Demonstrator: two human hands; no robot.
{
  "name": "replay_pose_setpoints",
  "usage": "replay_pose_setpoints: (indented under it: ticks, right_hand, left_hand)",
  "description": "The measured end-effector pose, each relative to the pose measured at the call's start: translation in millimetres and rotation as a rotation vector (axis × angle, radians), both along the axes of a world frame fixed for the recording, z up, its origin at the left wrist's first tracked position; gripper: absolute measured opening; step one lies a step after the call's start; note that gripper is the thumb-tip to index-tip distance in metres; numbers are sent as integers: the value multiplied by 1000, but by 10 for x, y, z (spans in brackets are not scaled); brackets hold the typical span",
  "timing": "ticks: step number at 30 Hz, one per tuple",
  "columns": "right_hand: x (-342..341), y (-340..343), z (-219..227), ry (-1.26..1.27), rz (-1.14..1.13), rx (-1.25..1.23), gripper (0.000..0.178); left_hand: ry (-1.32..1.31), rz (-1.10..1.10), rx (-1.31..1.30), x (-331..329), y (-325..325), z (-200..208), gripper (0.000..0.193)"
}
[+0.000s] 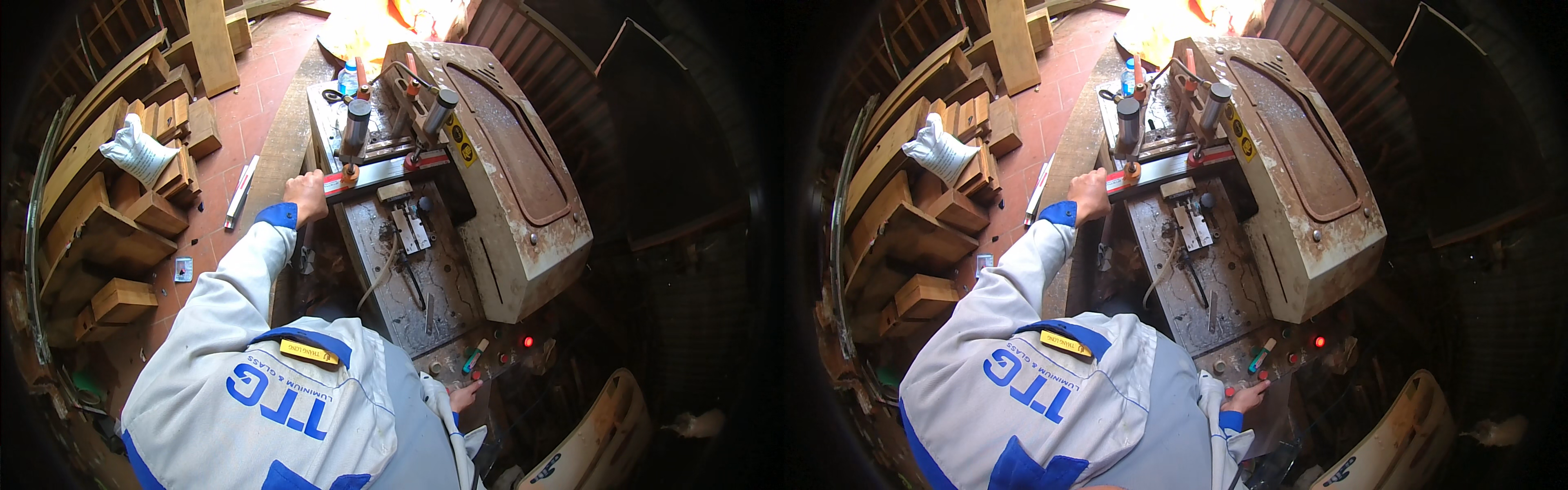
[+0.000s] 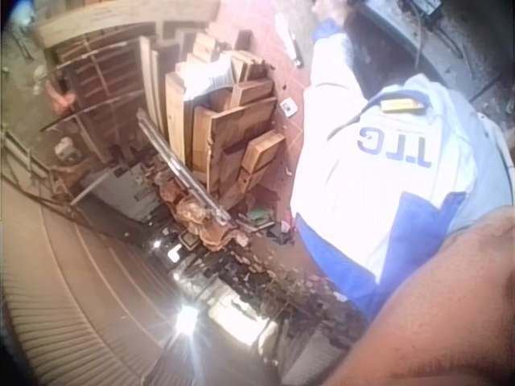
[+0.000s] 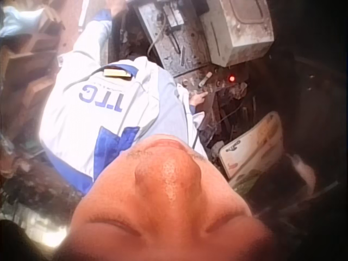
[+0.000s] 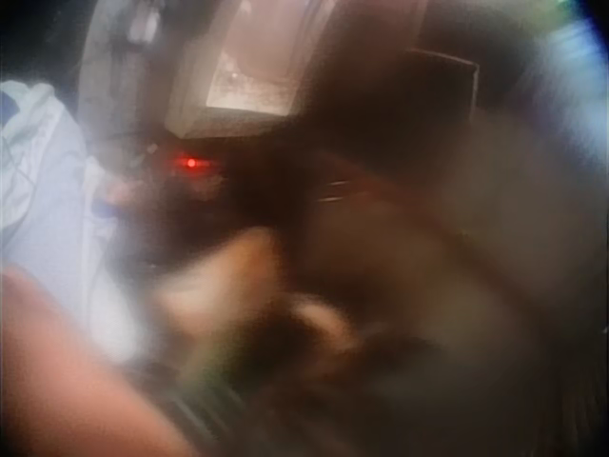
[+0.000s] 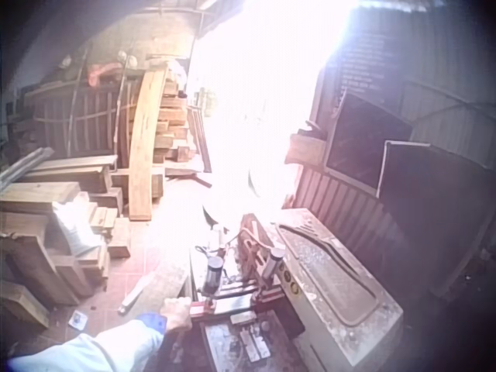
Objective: The person operates a metal cutting machine to cut aluminum profiles. They place each profile into the machine, activate the cut, remove the cut piece, and set it aside on a nearby table. The process is repeated for several profiles.
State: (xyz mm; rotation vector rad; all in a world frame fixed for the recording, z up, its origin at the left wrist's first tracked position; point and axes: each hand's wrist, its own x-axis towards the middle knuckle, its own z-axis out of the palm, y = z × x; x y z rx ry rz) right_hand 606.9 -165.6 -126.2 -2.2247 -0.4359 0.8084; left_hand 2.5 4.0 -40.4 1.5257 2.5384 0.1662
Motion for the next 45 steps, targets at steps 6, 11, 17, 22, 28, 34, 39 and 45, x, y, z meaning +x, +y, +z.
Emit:
replay_pose_setpoints:
  ticks: [6, 11, 17, 22, 28, 34, 39, 45]
  right_hand:
    - [52, -19, -68, -8, 11, 7, 81]
    - [-38, 7, 41, -4, 8, -7, 82]
    - [-37, -2, 37, -12, 6, 0, 83]
    - [-42, 16, 66, -11, 18, -24, 82]
    - [-174, 16, 197, -9, 21, 62, 82]
    - [-108, 7, 126, 22, 11, 32, 84]
    - [-167, 12, 201, -2, 31, 41, 85]
    - [30, 1, -18, 20, 15, -31, 85]
  left_hand:
    - [2, 3, 4, -20, 10, -59, 43]
    - [6, 3, 0, 1, 4, -14, 45]
    - [3, -3, -3, 27, -6, 48, 38]
    - [-1, 5, -4, -20, -8, -38, 45]
    - [2, 9, 5, -12, 7, -47, 45]
    - [2, 3, 11, -19, 11, -55, 46]
    - [2, 3, 12, -24, 3, -60, 45]
    - [-2, -4, 8, -19, 3, -43, 45]
